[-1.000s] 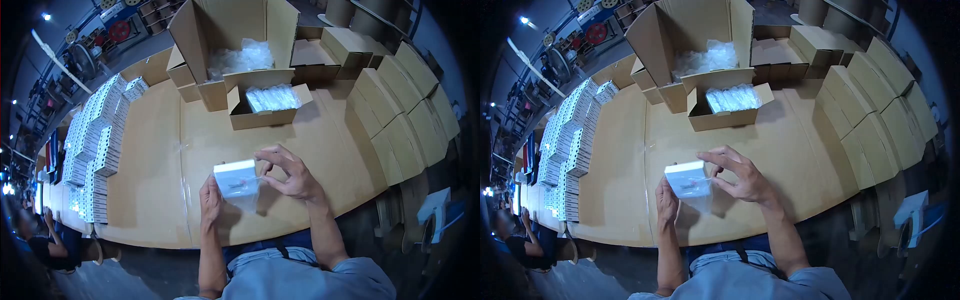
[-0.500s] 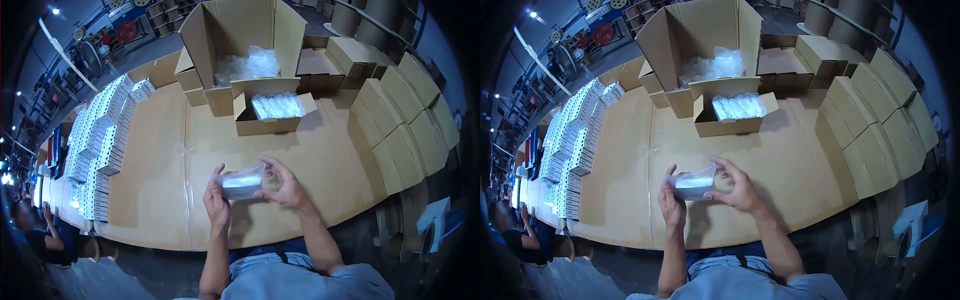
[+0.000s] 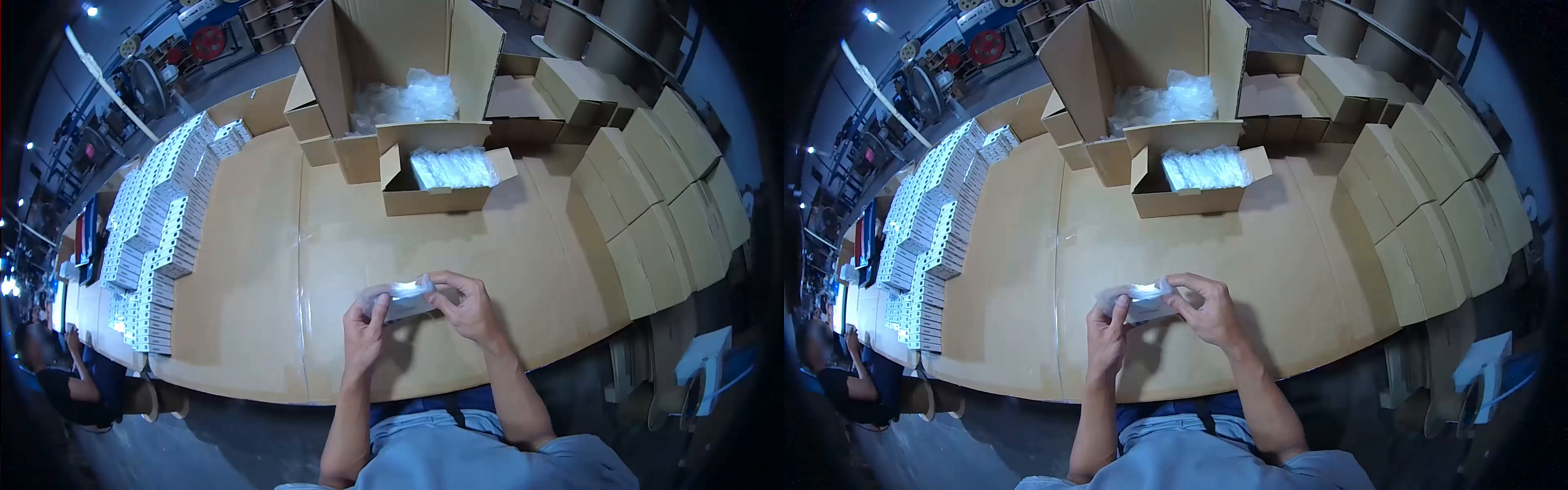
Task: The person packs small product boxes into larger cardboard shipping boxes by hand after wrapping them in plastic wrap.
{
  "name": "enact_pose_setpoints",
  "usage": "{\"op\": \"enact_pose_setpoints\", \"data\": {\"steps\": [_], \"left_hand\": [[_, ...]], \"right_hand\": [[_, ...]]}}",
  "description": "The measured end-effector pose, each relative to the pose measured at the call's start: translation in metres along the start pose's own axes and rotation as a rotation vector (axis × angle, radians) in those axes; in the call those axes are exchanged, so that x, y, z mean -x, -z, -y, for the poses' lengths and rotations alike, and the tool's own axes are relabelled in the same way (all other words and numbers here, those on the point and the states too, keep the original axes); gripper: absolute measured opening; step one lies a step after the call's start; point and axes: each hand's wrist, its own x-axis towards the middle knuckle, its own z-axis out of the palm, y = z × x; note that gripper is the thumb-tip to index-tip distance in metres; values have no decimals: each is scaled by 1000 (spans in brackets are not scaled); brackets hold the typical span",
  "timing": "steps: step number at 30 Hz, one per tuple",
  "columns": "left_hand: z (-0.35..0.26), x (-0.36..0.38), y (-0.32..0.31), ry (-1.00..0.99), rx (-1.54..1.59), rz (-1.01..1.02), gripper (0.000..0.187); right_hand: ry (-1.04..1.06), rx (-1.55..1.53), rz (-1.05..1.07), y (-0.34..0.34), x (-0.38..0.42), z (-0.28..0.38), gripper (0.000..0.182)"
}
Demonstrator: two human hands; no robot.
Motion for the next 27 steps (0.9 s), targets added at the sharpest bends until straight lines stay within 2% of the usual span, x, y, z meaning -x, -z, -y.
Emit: {"op": "enact_pose_setpoints", "data": {"steps": [5,8,11,14,17,18,21,22,25,27], "left_hand": [[-2,1,-5,77,-93,-65,29],[4,0,-3,85,-41,-89,31],[4,0,-7,71,15,-156,31],[1,0,-6,45,3,-179,34],[7,-1,-5,57,-15,-164,39],[9,-1,-5,44,-28,-147,40],[12,1,-1,42,-31,-113,44],[11,1,2,64,-11,-103,46],[2,3,-1,83,34,-96,46],[-3,1,-3,50,14,-100,43]], "right_hand": [[88,92,-60,-1,2,1,14],[-216,-411,102,5,6,-2,15],[-251,-599,-156,0,7,-12,14],[35,-481,-37,4,9,6,16],[179,24,178,5,4,14,23],[90,6,242,5,2,18,30],[-42,54,193,5,0,14,30],[136,152,151,3,-3,8,35],[-50,187,183,5,0,25,38],[-50,232,178,4,1,29,38]]}}
